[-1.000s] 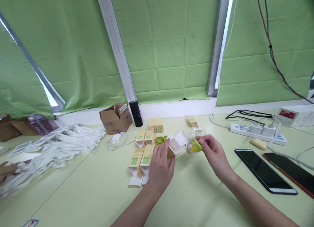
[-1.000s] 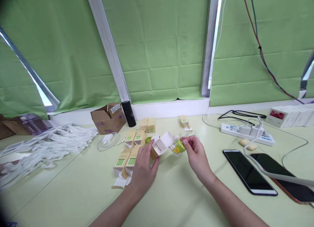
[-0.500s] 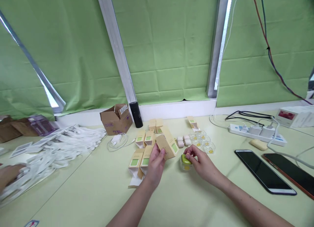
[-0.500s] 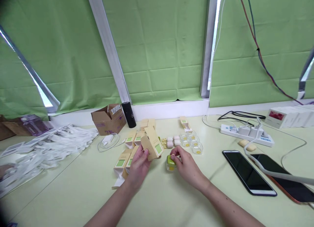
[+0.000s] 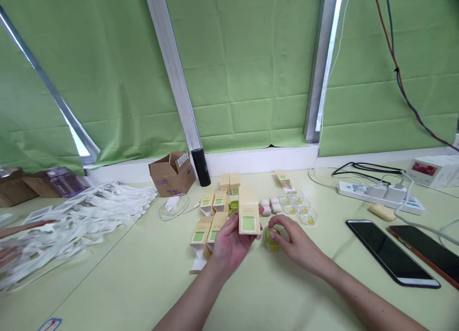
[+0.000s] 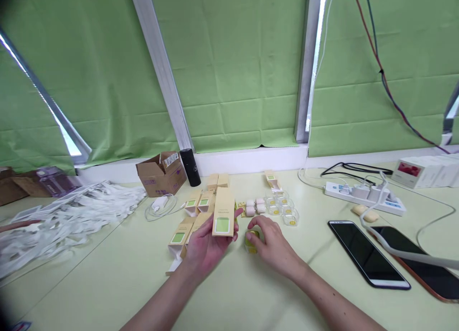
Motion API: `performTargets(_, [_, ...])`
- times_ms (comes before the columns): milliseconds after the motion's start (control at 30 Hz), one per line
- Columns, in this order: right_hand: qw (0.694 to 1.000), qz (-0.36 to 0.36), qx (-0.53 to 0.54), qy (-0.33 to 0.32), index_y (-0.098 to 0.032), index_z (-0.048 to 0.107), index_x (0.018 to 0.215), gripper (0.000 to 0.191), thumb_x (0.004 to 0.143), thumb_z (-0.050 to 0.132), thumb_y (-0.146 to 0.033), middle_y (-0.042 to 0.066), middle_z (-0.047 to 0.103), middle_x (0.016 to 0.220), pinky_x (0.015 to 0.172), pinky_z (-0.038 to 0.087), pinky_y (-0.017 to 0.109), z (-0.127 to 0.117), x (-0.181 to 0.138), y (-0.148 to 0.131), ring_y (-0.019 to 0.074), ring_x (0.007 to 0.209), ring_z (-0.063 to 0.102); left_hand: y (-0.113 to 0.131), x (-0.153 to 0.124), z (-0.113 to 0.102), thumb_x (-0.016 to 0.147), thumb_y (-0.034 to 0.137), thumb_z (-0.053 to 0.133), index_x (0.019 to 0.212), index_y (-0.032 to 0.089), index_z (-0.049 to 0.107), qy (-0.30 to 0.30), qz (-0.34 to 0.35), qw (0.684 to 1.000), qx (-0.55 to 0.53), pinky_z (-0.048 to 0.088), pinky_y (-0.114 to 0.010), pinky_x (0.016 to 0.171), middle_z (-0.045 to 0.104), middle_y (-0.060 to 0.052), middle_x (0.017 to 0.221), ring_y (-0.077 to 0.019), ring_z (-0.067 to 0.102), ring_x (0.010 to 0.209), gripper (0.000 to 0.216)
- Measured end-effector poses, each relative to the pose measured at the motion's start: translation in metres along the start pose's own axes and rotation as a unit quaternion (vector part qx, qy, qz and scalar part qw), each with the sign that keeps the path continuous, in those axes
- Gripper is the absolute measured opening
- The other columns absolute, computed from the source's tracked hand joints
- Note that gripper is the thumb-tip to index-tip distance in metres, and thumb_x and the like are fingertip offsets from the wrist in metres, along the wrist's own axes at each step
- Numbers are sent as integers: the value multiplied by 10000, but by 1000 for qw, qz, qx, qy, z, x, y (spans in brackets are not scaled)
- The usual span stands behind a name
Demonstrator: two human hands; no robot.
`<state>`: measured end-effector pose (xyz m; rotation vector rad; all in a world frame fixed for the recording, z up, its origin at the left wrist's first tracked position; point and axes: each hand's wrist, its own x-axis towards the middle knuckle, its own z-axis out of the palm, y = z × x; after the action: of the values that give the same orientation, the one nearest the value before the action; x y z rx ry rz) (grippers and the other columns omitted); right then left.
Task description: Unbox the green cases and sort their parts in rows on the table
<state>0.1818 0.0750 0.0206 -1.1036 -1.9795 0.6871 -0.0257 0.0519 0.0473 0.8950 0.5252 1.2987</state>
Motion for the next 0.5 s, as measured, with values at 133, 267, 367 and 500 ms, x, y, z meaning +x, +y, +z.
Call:
performTargets(133, [996, -38, 51, 63, -317, 706, 1143, 246, 982, 595, -465, 65, 642, 1347, 1115, 445, 509, -2, 0, -12, 296, 1334, 530, -5, 1, -1, 986, 439, 543, 1365, 198, 577, -7, -6, 1000, -7, 524, -414, 785, 662, -170, 1370, -272, 713, 935, 451])
performTargets(267, [991, -27, 108, 69, -329, 716, 1202, 334, 962, 617, -539, 73, 671, 1321, 1131, 439, 521, -1, 0, -21, 299, 1322, 545, -11, 1, -1, 981, 420, 603, 1232, 195, 639, 14, -10, 1000, -21, 542, -363, 749, 715, -117, 1239, -233, 717, 883, 339])
performTargets(367, [988, -10, 138, 67, -303, 731, 1153, 361, 923, 659, -572, 84, 696, 1268, 1129, 440, 527, 2, -1, -21, 309, 1288, 570, -15, -1, 1, 970, 402, 658, 1163, 200, 661, 30, -25, 999, -15, 554, -310, 746, 734, -71, 1100, -189, 702, 863, 280])
performTargets(500, [976, 19, 217, 25, -266, 722, 1131, 408, 924, 646, -609, 88, 722, 1191, 1082, 498, 489, 2, -1, -19, 294, 1179, 647, -20, -2, 4, 973, 472, 657, 1246, 197, 647, 29, -26, 999, 27, 571, -319, 809, 718, -105, 1202, -242, 694, 1056, 388])
